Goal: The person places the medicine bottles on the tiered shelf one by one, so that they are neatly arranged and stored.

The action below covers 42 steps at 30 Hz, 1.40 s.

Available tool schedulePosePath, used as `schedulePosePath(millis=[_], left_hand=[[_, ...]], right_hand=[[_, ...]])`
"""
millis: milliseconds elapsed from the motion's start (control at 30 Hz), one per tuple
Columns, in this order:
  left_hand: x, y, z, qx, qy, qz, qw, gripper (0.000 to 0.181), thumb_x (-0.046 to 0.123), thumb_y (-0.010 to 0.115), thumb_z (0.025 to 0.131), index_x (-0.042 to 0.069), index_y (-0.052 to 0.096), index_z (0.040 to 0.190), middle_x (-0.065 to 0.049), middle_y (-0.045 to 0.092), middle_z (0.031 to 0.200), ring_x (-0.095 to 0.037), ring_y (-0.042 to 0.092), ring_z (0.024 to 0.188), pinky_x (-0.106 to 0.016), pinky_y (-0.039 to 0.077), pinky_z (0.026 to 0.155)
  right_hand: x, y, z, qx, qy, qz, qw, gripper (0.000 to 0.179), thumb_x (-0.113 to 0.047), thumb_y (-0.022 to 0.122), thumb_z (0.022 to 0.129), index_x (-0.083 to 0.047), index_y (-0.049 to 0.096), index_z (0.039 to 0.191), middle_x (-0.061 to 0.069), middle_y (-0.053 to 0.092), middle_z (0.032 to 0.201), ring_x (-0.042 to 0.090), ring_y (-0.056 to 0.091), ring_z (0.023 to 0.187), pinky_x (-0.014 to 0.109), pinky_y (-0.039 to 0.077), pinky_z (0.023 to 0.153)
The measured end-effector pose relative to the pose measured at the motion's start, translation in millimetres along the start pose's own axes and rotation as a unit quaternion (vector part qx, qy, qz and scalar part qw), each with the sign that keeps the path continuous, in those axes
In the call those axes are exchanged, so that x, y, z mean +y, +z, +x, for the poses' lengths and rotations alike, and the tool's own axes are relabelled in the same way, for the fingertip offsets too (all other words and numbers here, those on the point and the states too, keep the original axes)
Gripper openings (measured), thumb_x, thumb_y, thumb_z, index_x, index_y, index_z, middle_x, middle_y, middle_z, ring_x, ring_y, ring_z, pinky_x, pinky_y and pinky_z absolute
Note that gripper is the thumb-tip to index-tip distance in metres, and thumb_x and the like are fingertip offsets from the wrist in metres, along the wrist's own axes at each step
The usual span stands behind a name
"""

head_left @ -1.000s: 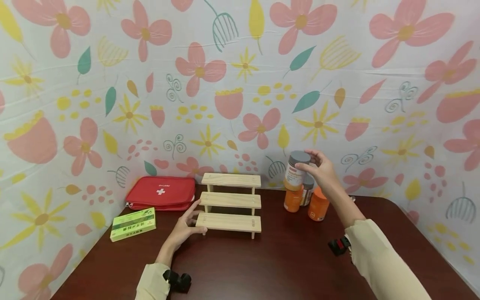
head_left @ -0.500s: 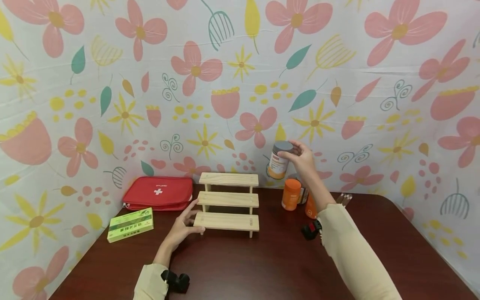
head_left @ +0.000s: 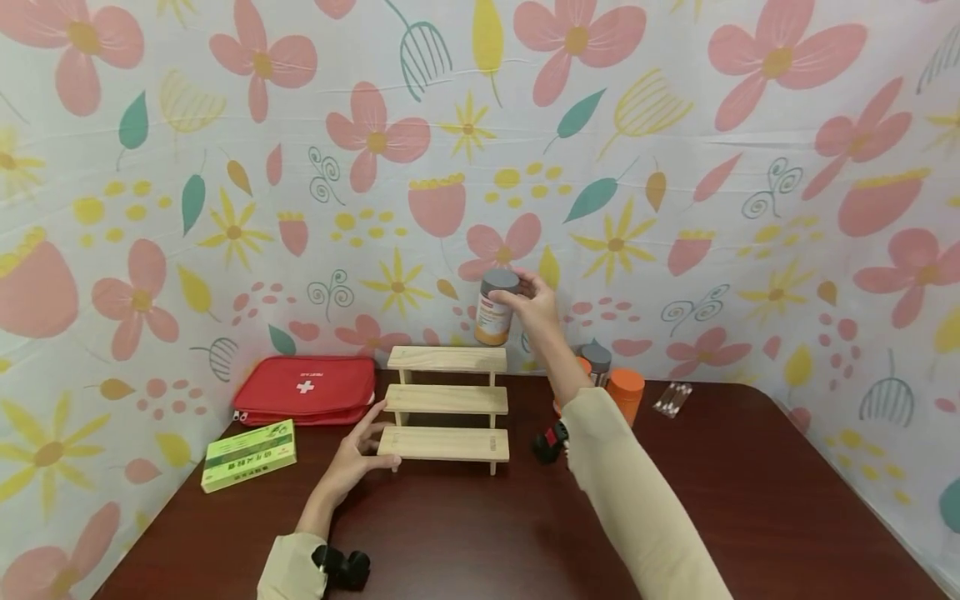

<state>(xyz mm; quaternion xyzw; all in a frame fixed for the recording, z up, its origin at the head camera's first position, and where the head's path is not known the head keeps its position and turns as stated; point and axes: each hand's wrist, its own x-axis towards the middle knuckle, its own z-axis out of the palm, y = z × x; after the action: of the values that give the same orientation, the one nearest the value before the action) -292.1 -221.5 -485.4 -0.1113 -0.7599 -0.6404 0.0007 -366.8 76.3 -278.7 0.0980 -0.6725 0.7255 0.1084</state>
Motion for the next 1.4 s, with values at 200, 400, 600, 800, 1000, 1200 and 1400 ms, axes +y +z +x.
schedulePosePath(millis=[200, 400, 600, 800, 1000, 1200, 1400], left_hand=[[0.7, 1.4, 1.1, -0.003, 0.001, -0.004, 1.0000, 0.094, 0.003, 0.078, 0.079, 0.025, 0.027, 0.155, -0.026, 0.048, 0.140, -0.018, 0.064, 0.090, -0.028, 0.054, 0.075], [-0.6, 2.5, 0.5, 0.006, -0.003, 0.006, 1.0000, 0.092, 0.005, 0.078, 0.079, 0.025, 0.029, 0.154, -0.024, 0.050, 0.139, -0.018, 0.063, 0.093, -0.029, 0.052, 0.076], [-1.2, 3.7, 1.4, 0.007, -0.012, 0.007, 0.9999, 0.092, 0.006, 0.079, 0.078, 0.026, 0.030, 0.154, -0.023, 0.050, 0.140, -0.018, 0.062, 0.094, -0.029, 0.052, 0.077], [-2.3, 1.1, 1.5, 0.008, -0.014, 0.002, 0.9999, 0.092, 0.006, 0.080, 0.078, 0.025, 0.031, 0.153, -0.024, 0.050, 0.139, -0.020, 0.063, 0.094, -0.029, 0.052, 0.077], [-0.3, 0.4, 0.0, 0.014, -0.014, 0.003, 0.9998, 0.091, 0.006, 0.080, 0.078, 0.026, 0.031, 0.153, -0.024, 0.051, 0.139, -0.021, 0.062, 0.094, -0.029, 0.052, 0.077], [-0.4, 1.5, -0.1, 0.010, -0.016, -0.001, 0.9998, 0.091, 0.006, 0.079, 0.078, 0.027, 0.031, 0.153, -0.023, 0.050, 0.140, -0.021, 0.063, 0.095, -0.030, 0.052, 0.078], [-2.7, 0.1, 0.9, 0.013, -0.010, 0.008, 0.9998, 0.093, 0.007, 0.079, 0.078, 0.027, 0.029, 0.154, -0.024, 0.050, 0.141, -0.018, 0.063, 0.094, -0.029, 0.052, 0.078]], right_hand=[[6.6, 32.1, 3.7, 0.012, 0.002, 0.017, 0.9998, 0.061, -0.007, 0.076, 0.081, -0.006, 0.051, 0.136, 0.011, 0.054, 0.134, 0.020, 0.051, 0.117, 0.038, 0.041, 0.108], [18.0, 62.0, 0.8, 0.014, 0.035, 0.013, 0.9992, 0.060, -0.013, 0.078, 0.079, -0.011, 0.053, 0.134, 0.008, 0.057, 0.130, 0.022, 0.053, 0.121, 0.038, 0.040, 0.109], [35.0, 85.5, 0.3, -0.001, 0.037, 0.002, 0.9993, 0.058, -0.013, 0.079, 0.079, -0.010, 0.055, 0.132, 0.010, 0.056, 0.130, 0.026, 0.053, 0.123, 0.038, 0.041, 0.109], [50.1, 96.6, 1.7, -0.006, 0.027, -0.010, 0.9996, 0.058, -0.010, 0.079, 0.079, -0.008, 0.054, 0.132, 0.013, 0.055, 0.132, 0.028, 0.053, 0.124, 0.038, 0.042, 0.108], [59.4, 105.2, 2.9, -0.024, 0.009, -0.023, 0.9994, 0.059, -0.011, 0.078, 0.081, -0.006, 0.052, 0.134, 0.015, 0.055, 0.132, 0.030, 0.053, 0.124, 0.039, 0.042, 0.108], [66.2, 110.3, 3.0, -0.014, -0.002, -0.040, 0.9991, 0.057, -0.011, 0.079, 0.080, -0.007, 0.053, 0.132, 0.014, 0.057, 0.131, 0.028, 0.054, 0.124, 0.038, 0.042, 0.107], [67.5, 112.8, 2.6, -0.017, -0.014, -0.043, 0.9988, 0.058, -0.011, 0.078, 0.082, -0.006, 0.051, 0.133, 0.016, 0.057, 0.132, 0.030, 0.054, 0.124, 0.040, 0.043, 0.107]])
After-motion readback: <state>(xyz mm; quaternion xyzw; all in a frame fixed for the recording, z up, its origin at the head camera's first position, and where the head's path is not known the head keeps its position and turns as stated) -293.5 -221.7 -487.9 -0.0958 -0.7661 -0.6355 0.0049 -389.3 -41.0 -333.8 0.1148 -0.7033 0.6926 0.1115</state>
